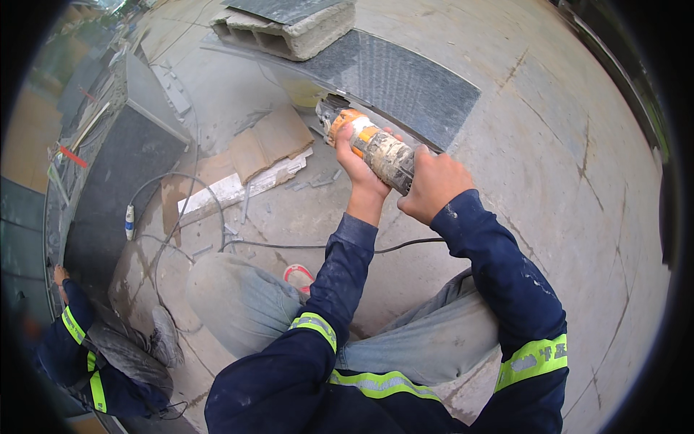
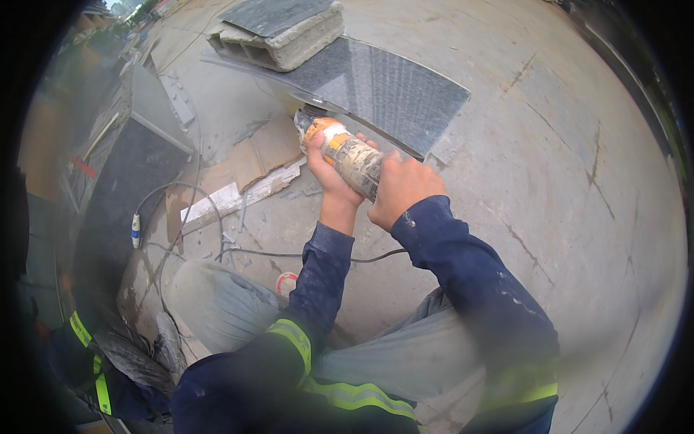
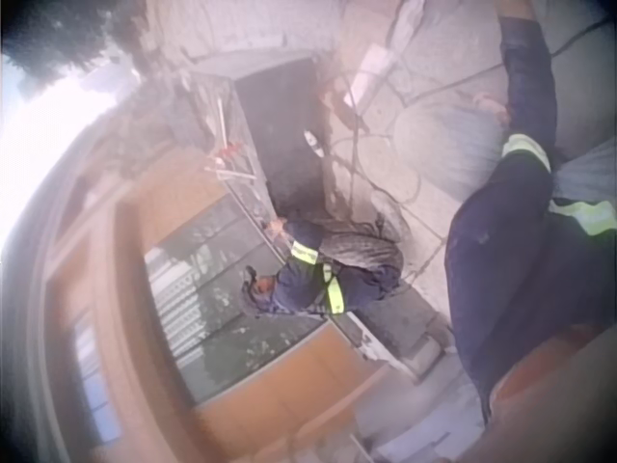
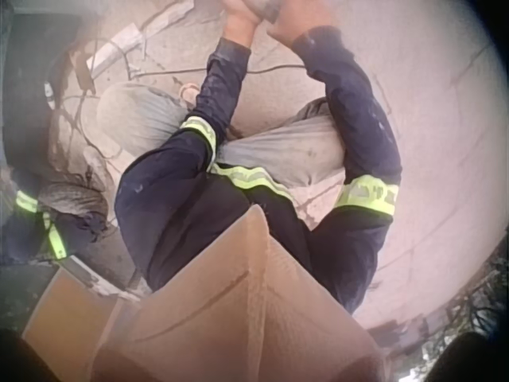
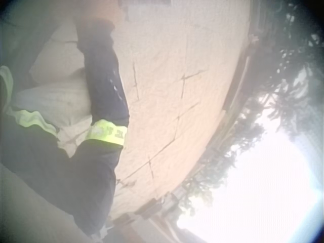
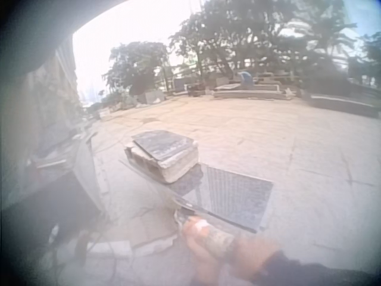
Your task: The person uses an angle grinder to cut a rectangular stone slab placed on a cinder block. The person holds the tool with both hands and moves it along the slab surface, then repositions the slab and continues cutting.
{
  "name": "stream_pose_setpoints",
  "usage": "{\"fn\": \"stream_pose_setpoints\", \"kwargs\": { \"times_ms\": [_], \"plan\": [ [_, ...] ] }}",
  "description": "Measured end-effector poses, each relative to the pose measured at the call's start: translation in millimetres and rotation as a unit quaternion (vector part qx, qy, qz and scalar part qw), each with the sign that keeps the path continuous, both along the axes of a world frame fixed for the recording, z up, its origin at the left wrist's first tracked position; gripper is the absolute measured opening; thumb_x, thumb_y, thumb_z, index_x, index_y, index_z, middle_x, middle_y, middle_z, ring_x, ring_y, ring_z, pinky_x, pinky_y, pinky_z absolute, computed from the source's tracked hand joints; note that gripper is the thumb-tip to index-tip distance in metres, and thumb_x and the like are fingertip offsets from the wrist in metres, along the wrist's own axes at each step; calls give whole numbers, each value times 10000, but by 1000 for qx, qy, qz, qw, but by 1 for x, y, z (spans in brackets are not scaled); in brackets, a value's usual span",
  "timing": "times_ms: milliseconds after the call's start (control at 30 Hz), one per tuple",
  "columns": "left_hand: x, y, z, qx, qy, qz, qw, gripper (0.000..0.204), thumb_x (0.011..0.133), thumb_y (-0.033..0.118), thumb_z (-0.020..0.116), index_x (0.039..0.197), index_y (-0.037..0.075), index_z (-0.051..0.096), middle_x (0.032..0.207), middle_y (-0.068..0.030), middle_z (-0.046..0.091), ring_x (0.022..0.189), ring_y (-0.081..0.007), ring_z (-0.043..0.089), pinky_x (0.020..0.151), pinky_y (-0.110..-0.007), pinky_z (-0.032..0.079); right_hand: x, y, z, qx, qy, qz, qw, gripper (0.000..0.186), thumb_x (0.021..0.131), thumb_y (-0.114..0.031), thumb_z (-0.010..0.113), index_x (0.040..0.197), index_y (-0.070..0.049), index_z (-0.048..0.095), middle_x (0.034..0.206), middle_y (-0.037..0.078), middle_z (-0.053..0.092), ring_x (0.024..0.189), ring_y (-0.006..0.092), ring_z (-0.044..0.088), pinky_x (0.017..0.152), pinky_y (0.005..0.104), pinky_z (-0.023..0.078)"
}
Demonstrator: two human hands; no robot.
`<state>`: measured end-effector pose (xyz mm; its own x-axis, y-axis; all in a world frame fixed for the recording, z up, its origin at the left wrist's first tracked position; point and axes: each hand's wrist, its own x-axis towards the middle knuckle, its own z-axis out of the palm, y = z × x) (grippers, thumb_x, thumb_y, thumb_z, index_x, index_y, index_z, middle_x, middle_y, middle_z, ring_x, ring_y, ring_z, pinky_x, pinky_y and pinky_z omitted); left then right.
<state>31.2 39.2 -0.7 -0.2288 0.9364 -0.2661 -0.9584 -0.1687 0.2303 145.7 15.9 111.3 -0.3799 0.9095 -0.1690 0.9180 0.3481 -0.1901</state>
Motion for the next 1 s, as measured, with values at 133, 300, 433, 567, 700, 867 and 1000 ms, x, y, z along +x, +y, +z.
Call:
{"fn": "stream_pose_setpoints", "kwargs": {
  "times_ms": [133, 300, 433, 567, 700, 867, 1000],
  "plan": [
    [-3, 2, -4, 3, 6, -5, 1000, 498, 802, 521, 541, 1048, 97, 455, 846, -126, 557, 748, -287, 605, 617, -405, 539, -3, 3, -7, -1, -4, -3, 1000, 434, 609, -202, 717, 946, 29, 572, 796, 247, 658, 780, 406, 668, 739, 452, 559],
    [-5, 5, -6, -14, 0, 0, 1000, 492, 800, 515, 549, 1040, 95, 461, 841, -125, 560, 747, -286, 606, 618, -405, 541, -6, 5, -11, -1, -8, -5, 1000, 441, 609, -200, 719, 955, 32, 573, 812, 246, 662, 794, 404, 670, 748, 449, 560],
    [-5, 5, -7, -10, -14, -6, 1000, 490, 801, 514, 552, 1044, 98, 462, 844, -123, 561, 743, -286, 606, 618, -405, 541, -7, 5, -11, 5, -8, -11, 1000, 453, 606, -197, 722, 964, 36, 572, 816, 246, 662, 798, 403, 670, 753, 448, 560],
    [-5, 5, -7, -7, -9, -6, 1000, 489, 801, 512, 551, 1045, 98, 463, 844, -123, 560, 745, -289, 606, 616, -408, 541, -7, 5, -10, -2, -14, -9, 1000, 465, 603, -201, 730, 970, 37, 574, 808, 248, 661, 795, 403, 670, 752, 448, 559],
    [-4, 4, -6, -1, -7, -3, 1000, 485, 806, 514, 545, 1042, 99, 465, 835, -122, 561, 743, -291, 607, 614, -424, 541, -5, 3, -9, 11, -8, -6, 1000, 467, 603, -205, 733, 973, 34, 578, 800, 247, 660, 789, 406, 669, 747, 450, 559],
    [-3, 3, -4, 3, -21, -7, 1000, 479, 809, 522, 539, 1038, 107, 473, 831, -121, 564, 739, -292, 608, 620, -437, 542, -5, 1, -4, 12, -15, -8, 1000, 470, 602, -205, 735, 976, 33, 579, 801, 245, 660, 782, 406, 669, 740, 450, 560],
    [-1, 2, -1, -2, -19, -2, 1000, 480, 813, 526, 531, 1039, 105, 474, 830, -119, 567, 736, -290, 611, 625, -438, 545, -4, 0, 1, 2, -18, -8, 1000, 475, 599, -200, 733, 983, 34, 578, 804, 246, 660, 779, 404, 670, 738, 448, 561]
  ]
}}
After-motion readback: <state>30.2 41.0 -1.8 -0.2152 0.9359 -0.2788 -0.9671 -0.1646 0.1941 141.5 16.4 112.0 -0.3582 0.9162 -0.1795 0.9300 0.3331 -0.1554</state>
